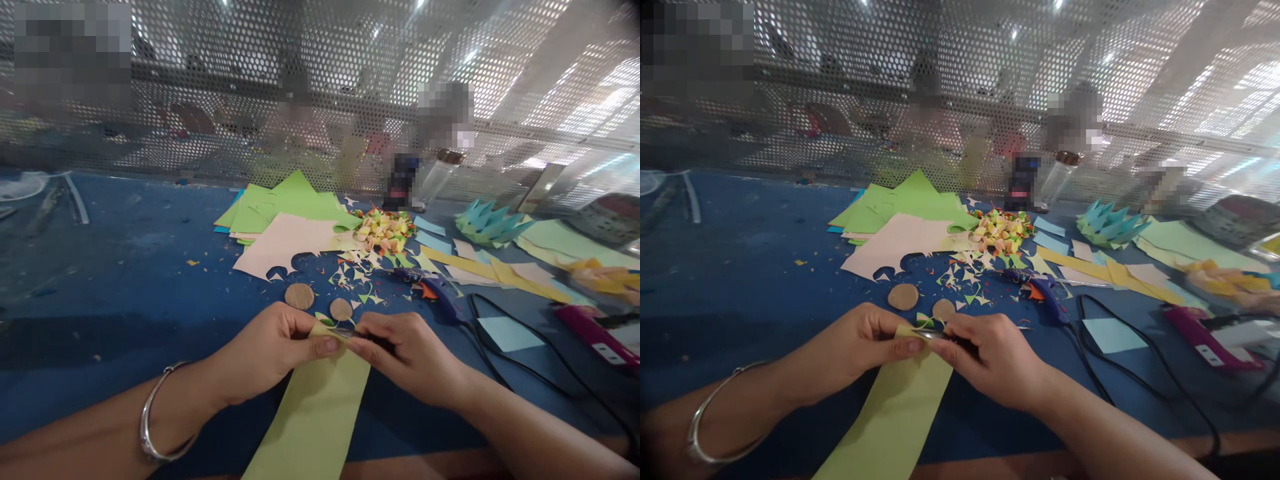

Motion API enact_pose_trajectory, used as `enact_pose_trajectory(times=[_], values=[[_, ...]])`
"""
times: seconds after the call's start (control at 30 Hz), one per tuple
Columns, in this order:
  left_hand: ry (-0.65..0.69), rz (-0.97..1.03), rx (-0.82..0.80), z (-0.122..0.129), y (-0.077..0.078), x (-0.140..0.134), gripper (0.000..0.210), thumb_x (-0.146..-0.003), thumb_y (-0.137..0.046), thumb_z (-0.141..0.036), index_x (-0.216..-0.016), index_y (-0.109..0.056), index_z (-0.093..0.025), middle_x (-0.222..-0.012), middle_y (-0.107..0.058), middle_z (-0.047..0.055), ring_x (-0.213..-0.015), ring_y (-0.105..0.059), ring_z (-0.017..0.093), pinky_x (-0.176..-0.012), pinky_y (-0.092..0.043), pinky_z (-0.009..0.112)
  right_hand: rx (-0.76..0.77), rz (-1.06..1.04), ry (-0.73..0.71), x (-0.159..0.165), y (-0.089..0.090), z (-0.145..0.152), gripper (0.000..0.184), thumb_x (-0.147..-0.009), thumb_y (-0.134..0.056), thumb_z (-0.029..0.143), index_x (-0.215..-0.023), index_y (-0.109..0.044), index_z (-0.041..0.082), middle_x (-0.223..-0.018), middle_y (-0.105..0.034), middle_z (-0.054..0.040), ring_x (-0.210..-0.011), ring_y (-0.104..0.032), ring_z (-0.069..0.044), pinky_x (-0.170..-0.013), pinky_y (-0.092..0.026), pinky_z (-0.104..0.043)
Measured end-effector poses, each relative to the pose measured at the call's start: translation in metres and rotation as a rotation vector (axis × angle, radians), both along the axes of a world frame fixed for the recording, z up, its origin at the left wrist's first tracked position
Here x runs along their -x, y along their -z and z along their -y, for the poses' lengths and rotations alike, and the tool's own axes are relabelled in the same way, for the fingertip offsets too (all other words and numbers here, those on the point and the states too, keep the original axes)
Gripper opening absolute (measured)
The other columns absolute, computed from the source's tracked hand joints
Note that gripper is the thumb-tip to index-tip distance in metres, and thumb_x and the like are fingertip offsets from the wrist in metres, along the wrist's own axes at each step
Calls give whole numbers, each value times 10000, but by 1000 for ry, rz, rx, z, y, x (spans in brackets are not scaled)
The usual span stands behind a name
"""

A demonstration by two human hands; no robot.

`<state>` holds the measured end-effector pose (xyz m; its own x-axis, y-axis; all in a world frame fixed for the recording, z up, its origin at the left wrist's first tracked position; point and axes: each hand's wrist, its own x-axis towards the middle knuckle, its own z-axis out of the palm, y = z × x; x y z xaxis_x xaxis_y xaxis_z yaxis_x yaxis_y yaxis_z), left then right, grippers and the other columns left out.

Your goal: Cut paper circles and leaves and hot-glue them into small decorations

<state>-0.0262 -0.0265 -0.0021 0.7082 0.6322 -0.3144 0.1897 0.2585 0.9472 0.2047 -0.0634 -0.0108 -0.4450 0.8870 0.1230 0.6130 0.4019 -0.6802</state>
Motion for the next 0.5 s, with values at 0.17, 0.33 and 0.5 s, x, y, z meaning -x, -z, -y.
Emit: enact_pose_trajectory(times=[0.17,0.33,0.5], values=[[25,-25,57,0,-7,0,363,-890,-677,-459,-802,-713,-110,-706,-596,3,-634,-453,103,-624,-335,243,-11,-1,-7,0,0,1,409,-1006,-497,453,-693,-420,201,-609,-358,61,-536,-326,-86,-505,-258,-252],[47,-19,117,1,-12,3,385,-931,-614,-485,-834,-696,-121,-802,-670,37,-700,-538,132,-671,-387,260,-15,14,5,-1,1,0,408,-1007,-494,455,-697,-417,203,-610,-367,59,-543,-327,-88,-510,-265,-252],[58,-8,130,2,-6,4,408,-930,-613,-512,-877,-707,-119,-849,-690,49,-735,-556,140,-697,-403,266,-24,4,-7,-2,-1,0,401,-1005,-506,448,-699,-436,199,-606,-369,62,-532,-332,-82,-502,-264,-246]])
